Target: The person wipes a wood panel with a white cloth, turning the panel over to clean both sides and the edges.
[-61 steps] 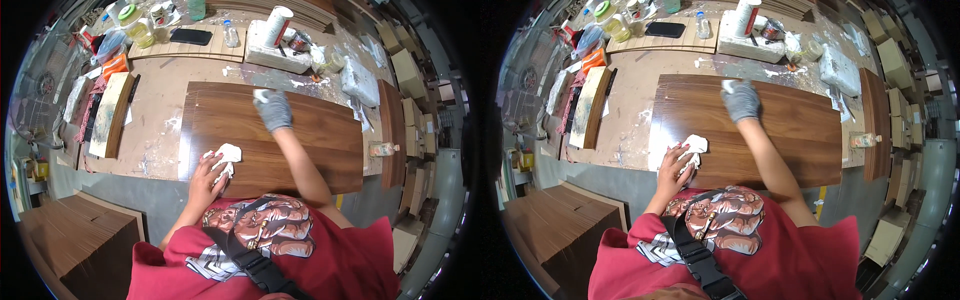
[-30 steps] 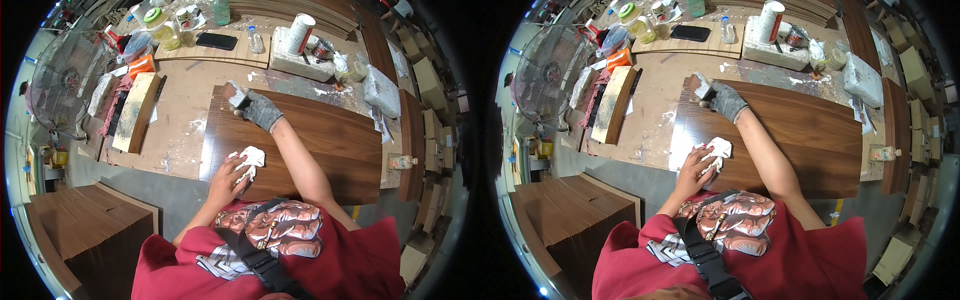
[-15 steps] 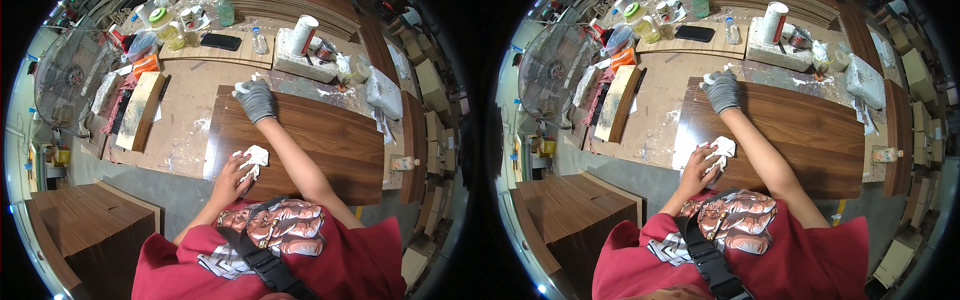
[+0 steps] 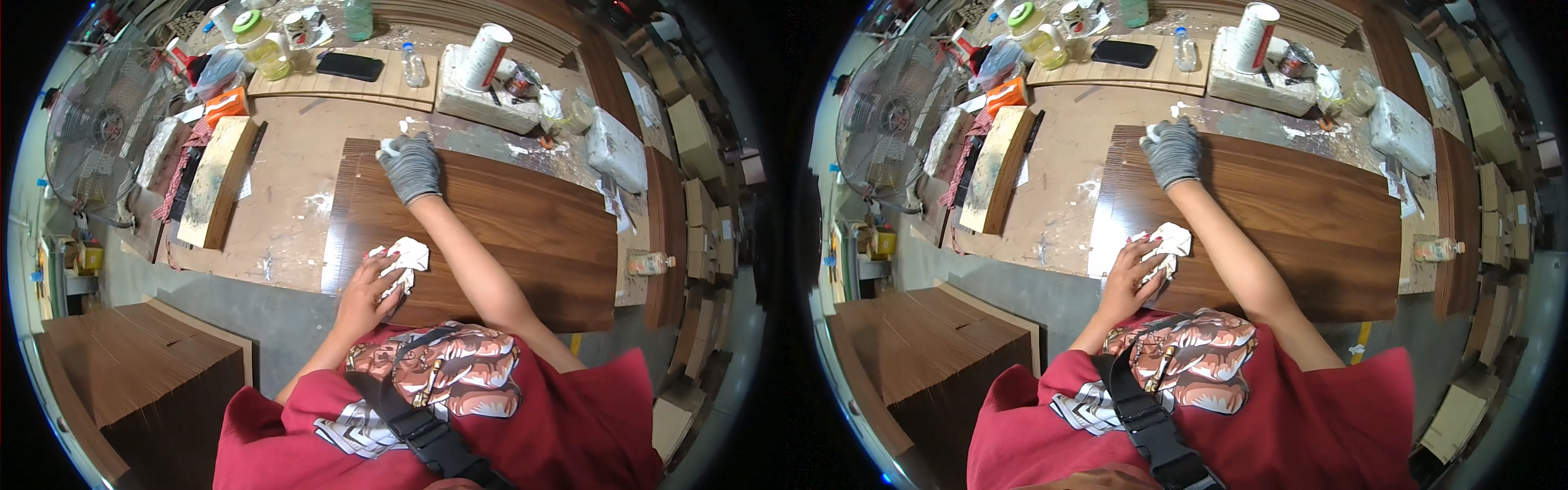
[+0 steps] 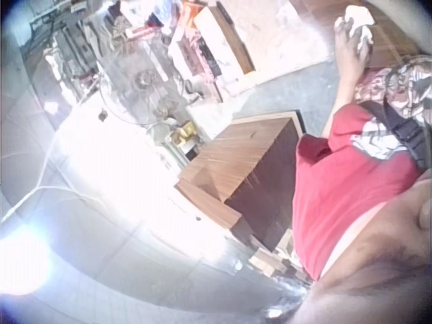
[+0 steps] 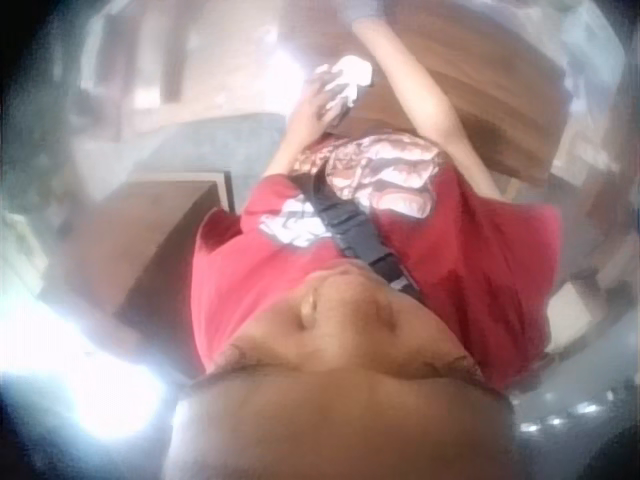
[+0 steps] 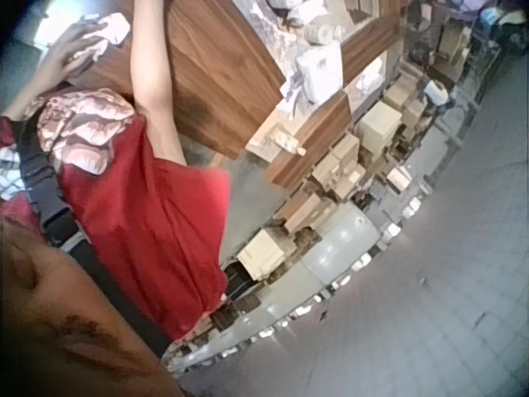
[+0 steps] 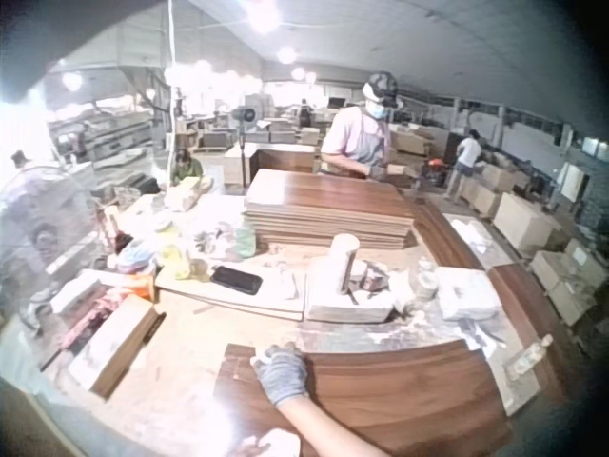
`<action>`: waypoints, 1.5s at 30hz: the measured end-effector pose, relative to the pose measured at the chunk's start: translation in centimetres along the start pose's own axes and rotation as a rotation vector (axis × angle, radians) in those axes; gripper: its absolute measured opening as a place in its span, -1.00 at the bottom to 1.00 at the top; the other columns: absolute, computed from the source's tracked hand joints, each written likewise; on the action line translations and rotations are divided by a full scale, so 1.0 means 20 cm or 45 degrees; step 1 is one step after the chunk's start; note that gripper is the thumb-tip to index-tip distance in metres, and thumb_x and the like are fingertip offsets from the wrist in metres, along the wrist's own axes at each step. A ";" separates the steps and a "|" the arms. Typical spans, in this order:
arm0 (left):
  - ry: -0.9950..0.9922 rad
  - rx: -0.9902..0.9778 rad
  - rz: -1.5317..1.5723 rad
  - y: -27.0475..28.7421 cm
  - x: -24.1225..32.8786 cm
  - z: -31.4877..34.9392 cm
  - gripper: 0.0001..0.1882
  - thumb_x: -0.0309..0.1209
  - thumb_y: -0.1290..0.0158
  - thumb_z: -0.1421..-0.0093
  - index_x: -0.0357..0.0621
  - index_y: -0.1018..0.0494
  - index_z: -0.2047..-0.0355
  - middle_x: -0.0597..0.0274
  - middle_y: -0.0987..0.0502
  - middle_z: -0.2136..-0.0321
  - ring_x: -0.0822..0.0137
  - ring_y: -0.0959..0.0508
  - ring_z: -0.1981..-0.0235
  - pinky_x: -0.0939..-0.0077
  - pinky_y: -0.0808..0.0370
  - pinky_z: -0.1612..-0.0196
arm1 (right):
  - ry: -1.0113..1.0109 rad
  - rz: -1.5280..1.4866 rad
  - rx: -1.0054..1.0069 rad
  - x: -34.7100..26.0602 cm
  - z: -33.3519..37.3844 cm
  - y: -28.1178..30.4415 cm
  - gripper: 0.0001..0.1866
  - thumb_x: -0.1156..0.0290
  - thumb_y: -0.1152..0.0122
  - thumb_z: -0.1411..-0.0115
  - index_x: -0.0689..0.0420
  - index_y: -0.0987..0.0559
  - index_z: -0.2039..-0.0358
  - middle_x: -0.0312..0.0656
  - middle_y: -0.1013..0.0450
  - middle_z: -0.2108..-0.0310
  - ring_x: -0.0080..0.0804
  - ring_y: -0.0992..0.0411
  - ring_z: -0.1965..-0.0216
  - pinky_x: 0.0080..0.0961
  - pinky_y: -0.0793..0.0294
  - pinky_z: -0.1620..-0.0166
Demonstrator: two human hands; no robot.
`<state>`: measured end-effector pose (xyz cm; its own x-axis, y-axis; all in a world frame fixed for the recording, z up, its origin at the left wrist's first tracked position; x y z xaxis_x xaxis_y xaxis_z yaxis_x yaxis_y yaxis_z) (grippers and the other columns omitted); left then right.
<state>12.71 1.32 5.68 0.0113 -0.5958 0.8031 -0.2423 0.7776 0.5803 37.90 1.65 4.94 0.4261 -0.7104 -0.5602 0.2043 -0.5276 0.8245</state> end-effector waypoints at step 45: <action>-0.098 -0.029 -0.093 -0.08 0.03 -0.18 -0.70 -0.55 -0.18 -0.06 -0.19 -0.59 0.14 0.07 -0.49 -0.06 -0.05 -0.38 -0.16 0.07 -0.27 -0.25 | -0.521 0.520 0.488 2.07 0.38 1.20 -0.65 0.15 -0.43 0.03 0.10 -0.68 0.29 0.11 -0.46 0.20 0.05 -0.45 0.23 -0.12 -0.47 0.10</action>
<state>16.58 0.43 5.62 -0.0464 -0.6639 0.7464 -0.2213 0.7355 0.6404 53.82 -43.98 0.89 0.0207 -0.9658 -0.2584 -0.2598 -0.2548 0.9314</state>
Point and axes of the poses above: each hand's wrist, its own z-axis away from the middle knuckle, its own y-axis out of the back of the hand, x = y × z, the point moved 3 cm from there along -z, towards the middle knuckle
